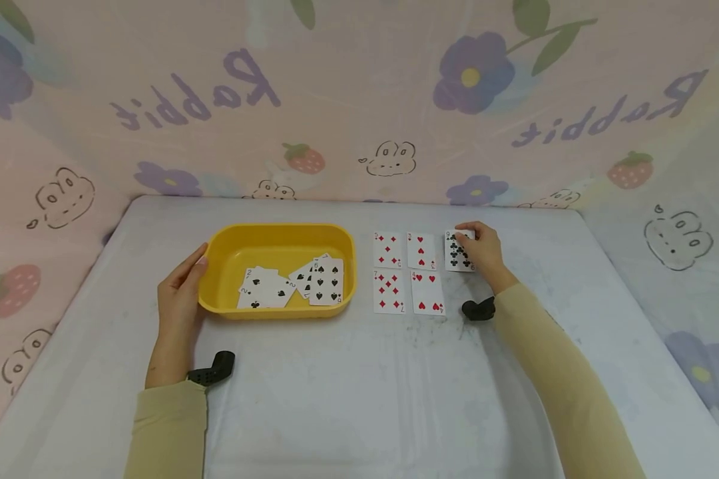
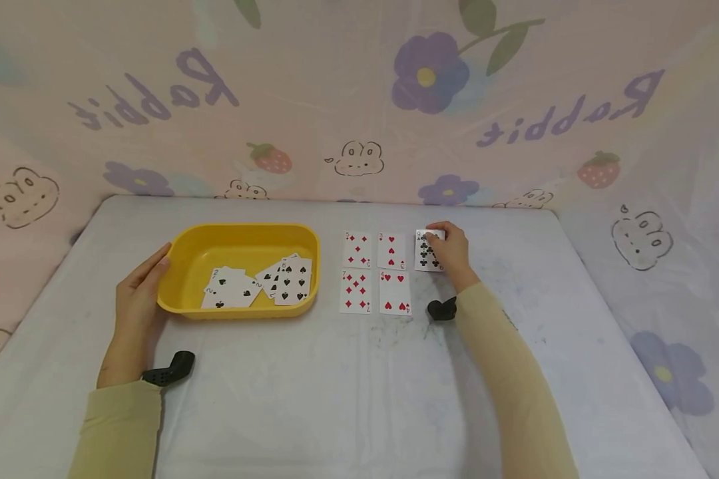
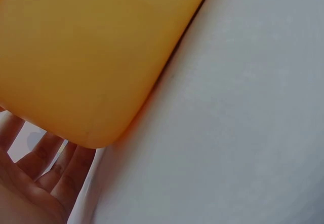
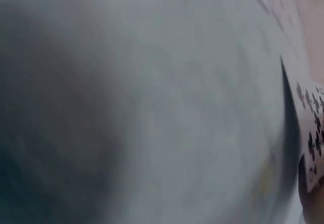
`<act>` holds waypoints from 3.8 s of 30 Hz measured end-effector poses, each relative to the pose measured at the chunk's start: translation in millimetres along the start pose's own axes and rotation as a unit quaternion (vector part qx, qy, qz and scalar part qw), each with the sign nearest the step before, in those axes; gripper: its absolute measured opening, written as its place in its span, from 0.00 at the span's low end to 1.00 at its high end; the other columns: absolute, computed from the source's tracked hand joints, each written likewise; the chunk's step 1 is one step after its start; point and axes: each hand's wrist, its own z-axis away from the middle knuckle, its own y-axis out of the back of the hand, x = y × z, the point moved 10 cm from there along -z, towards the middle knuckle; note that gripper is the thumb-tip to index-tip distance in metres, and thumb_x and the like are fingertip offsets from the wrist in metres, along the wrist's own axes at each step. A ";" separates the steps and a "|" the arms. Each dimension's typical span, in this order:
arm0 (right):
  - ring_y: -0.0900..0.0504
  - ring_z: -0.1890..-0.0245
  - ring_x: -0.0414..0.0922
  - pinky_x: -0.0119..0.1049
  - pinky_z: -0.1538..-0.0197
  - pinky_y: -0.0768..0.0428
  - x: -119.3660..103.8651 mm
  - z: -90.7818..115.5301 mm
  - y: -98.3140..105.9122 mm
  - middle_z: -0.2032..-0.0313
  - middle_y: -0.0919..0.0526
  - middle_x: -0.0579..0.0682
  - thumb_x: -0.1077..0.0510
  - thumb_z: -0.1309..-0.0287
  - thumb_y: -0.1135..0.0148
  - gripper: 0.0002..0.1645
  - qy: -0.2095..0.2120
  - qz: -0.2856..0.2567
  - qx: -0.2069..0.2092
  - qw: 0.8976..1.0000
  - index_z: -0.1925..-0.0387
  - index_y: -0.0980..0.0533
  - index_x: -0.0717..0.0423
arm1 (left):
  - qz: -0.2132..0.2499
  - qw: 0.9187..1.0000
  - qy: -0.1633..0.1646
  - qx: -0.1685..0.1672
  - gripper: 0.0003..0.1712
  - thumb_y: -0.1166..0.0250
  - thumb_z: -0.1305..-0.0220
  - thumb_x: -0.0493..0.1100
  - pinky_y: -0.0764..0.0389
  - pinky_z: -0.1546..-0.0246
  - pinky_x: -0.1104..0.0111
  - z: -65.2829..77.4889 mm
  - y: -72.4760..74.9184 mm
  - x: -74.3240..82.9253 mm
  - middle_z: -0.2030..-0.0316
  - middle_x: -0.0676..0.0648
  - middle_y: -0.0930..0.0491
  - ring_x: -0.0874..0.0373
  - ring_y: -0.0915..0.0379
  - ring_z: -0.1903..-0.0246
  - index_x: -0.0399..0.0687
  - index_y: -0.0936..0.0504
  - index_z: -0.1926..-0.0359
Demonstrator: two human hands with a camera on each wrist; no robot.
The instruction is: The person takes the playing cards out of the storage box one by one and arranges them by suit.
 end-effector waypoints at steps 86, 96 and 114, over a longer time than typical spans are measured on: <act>0.35 0.43 0.52 0.42 0.45 0.30 -228.0 128.3 -282.0 0.39 0.31 0.53 0.45 0.58 0.23 0.44 0.106 0.158 -0.250 0.949 0.37 0.28 0.45 | -0.050 0.998 -0.032 -0.012 0.19 0.40 0.34 0.56 0.37 0.32 0.70 -0.3 -2.9 6.3 0.35 0.59 0.30 0.64 0.41 0.32 0.69 0.22 0.42; 0.38 0.45 0.50 0.41 0.44 0.36 -227.1 134.8 -285.2 0.41 0.33 0.52 0.48 0.66 0.18 0.47 0.100 0.201 -0.248 0.942 0.39 0.29 0.41 | -0.046 0.998 -0.041 -0.007 0.19 0.40 0.34 0.55 0.37 0.32 0.70 -0.1 -2.2 7.9 0.36 0.59 0.29 0.65 0.41 0.32 0.69 0.21 0.43; 0.26 0.65 0.41 0.29 0.58 0.26 -225.9 123.8 -276.7 0.63 0.20 0.49 0.50 0.42 0.34 0.14 0.059 -0.056 -0.241 0.967 0.59 0.23 0.55 | -0.034 0.999 -0.038 -0.008 0.19 0.39 0.34 0.54 0.37 0.32 0.71 1.3 -3.9 8.7 0.36 0.59 0.28 0.64 0.40 0.33 0.67 0.21 0.42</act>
